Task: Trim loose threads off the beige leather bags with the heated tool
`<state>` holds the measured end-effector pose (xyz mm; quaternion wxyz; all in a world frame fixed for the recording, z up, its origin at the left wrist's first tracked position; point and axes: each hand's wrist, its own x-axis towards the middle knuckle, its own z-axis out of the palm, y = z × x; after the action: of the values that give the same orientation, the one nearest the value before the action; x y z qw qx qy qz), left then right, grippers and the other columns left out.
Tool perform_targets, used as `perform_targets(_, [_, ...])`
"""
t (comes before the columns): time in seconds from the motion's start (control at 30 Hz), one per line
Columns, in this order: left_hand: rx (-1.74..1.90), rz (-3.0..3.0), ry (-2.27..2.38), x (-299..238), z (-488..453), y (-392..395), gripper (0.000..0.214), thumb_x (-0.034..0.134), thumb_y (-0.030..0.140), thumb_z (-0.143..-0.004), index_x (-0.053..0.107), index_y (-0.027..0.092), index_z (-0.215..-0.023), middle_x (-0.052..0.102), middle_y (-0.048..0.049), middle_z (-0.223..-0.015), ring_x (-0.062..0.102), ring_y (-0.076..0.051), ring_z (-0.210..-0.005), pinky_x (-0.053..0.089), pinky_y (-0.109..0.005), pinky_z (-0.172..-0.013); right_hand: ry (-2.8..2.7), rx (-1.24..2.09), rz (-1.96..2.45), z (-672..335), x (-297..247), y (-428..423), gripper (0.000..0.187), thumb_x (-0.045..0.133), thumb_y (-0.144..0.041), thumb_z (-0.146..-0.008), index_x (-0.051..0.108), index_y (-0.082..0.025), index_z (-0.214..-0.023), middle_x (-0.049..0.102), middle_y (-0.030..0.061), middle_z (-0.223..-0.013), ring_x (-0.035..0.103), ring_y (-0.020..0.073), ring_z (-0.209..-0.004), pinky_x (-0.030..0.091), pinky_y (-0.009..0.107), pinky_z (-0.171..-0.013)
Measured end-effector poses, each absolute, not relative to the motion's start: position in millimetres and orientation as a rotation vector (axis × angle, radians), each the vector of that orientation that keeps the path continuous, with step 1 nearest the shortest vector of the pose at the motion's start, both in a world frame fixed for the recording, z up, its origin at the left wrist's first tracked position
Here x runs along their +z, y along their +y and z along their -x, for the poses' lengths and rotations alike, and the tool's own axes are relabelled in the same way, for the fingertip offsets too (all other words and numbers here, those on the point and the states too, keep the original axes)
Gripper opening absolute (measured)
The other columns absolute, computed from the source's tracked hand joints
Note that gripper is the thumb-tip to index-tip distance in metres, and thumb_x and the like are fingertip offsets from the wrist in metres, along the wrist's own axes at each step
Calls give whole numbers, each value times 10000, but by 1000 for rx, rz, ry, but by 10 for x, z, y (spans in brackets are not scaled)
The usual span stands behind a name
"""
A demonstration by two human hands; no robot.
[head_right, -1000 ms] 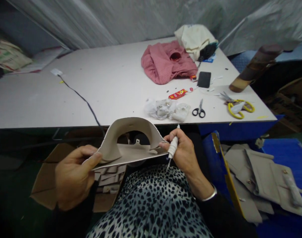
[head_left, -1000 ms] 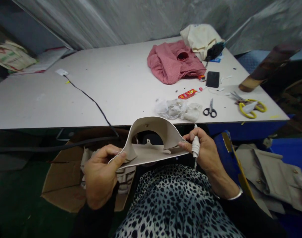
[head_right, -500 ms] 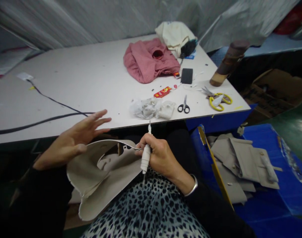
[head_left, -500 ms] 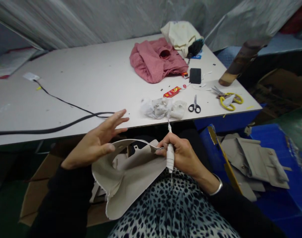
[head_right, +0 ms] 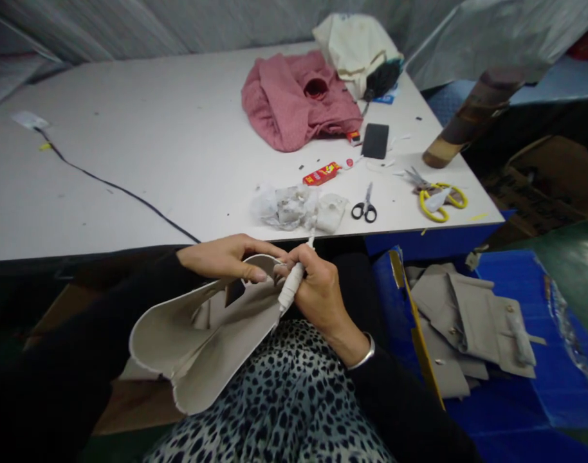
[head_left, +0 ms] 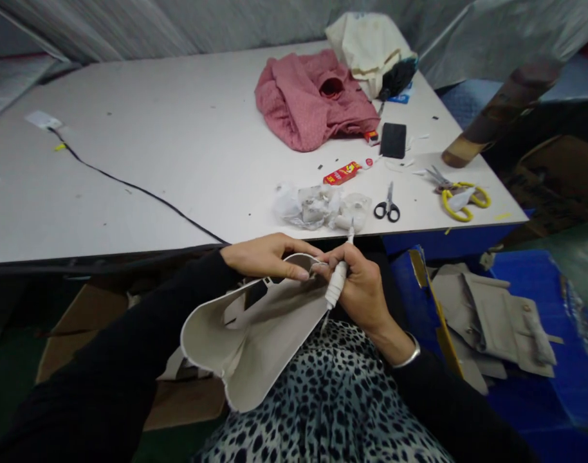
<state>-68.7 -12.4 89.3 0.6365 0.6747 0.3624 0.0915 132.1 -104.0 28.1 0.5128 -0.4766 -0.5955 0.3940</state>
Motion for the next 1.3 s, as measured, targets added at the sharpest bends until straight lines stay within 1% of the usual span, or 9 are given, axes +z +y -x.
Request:
perform_targets(0.2, [381, -1382, 916, 455, 500, -93, 310, 874, 231, -671, 835, 138, -964, 794, -62, -845, 723, -210, -786, 567, -328, -782, -1373, 794, 1287, -1362, 138, -855, 217, 797, -299, -885, 604, -213, -834, 736, -11, -830, 657, 151, -695, 486, 255, -634])
perform_targets(0.37, [476, -1288, 1030, 302, 444, -44, 268, 876, 221, -637, 806, 112, -872, 740, -25, -749, 646, -160, -715, 506, -291, -727, -1397, 778, 1295, -1387, 86, -729, 224, 812, -360, -890, 645, -212, -866, 721, -17, -828, 669, 158, -736, 521, 262, -680])
perform_targets(0.5, [558, -1140, 1037, 285, 455, -64, 256, 857, 268, -658, 766, 129, -853, 716, -22, -768, 624, -157, -717, 486, -291, -714, -1351, 747, 1281, -1515, 63, -707, 257, 684, -469, -998, 676, -240, -1116, 739, 12, -915, 712, 183, -787, 572, 305, -740])
perform_targets(0.57, [596, -1135, 1069, 293, 476, -72, 259, 845, 311, -683, 741, 139, -846, 691, -8, -757, 600, -147, -694, 465, -283, -696, -1296, 805, 1253, -1643, 45, -686, 387, 559, -536, -1056, 628, -251, -1308, 739, 28, -930, 717, 185, -762, 586, 319, -722])
perform_targets(0.63, [622, -1150, 1110, 295, 492, -62, 246, 806, 357, -735, 716, 149, -828, 662, 6, -725, 577, -144, -668, 449, -285, -690, -1303, 781, 1283, -1795, 30, -637, 510, 470, -615, -1068, 618, -249, -1391, 708, 33, -916, 678, 172, -710, 569, 314, -676])
perform_targets(0.77, [678, -1332, 1218, 299, 437, -9, 196, 765, 351, -773, 719, 162, -789, 680, -4, -760, 609, -178, -775, 455, -306, -792, -1323, 611, 1463, -2045, 36, -475, 463, 506, -600, -1058, 737, -226, -1205, 667, 30, -883, 623, 156, -711, 536, 308, -695])
perform_targets(0.93, [633, -1370, 1284, 290, 244, 44, 185, 746, 355, -779, 742, 169, -779, 731, -25, -781, 661, -225, -828, 480, -342, -861, -1185, 604, 1515, -2153, -2, -264, 339, 699, -534, -967, 707, -197, -1001, 694, 4, -775, 664, 166, -676, 530, 294, -666])
perform_targets(1.2, [532, -1397, 1235, 214, 99, 87, 185, 732, 345, -807, 779, 190, -896, 789, -41, -927, 692, -251, -915, 483, -385, -943, -1310, 466, 1531, -2243, -70, -154, 419, 533, -559, -1057, 682, -181, -954, 725, 38, -750, 713, 195, -672, 567, 315, -663])
perform_targets(1.3, [517, -1394, 1241, 213, 66, 90, 157, 737, 339, -796, 751, 193, -853, 767, -28, -877, 681, -241, -884, 482, -381, -922, -1342, 472, 1531, -2252, -89, -131, 412, 526, -554, -1064, 677, -188, -948, 719, 31, -747, 709, 191, -668, 555, 309, -657])
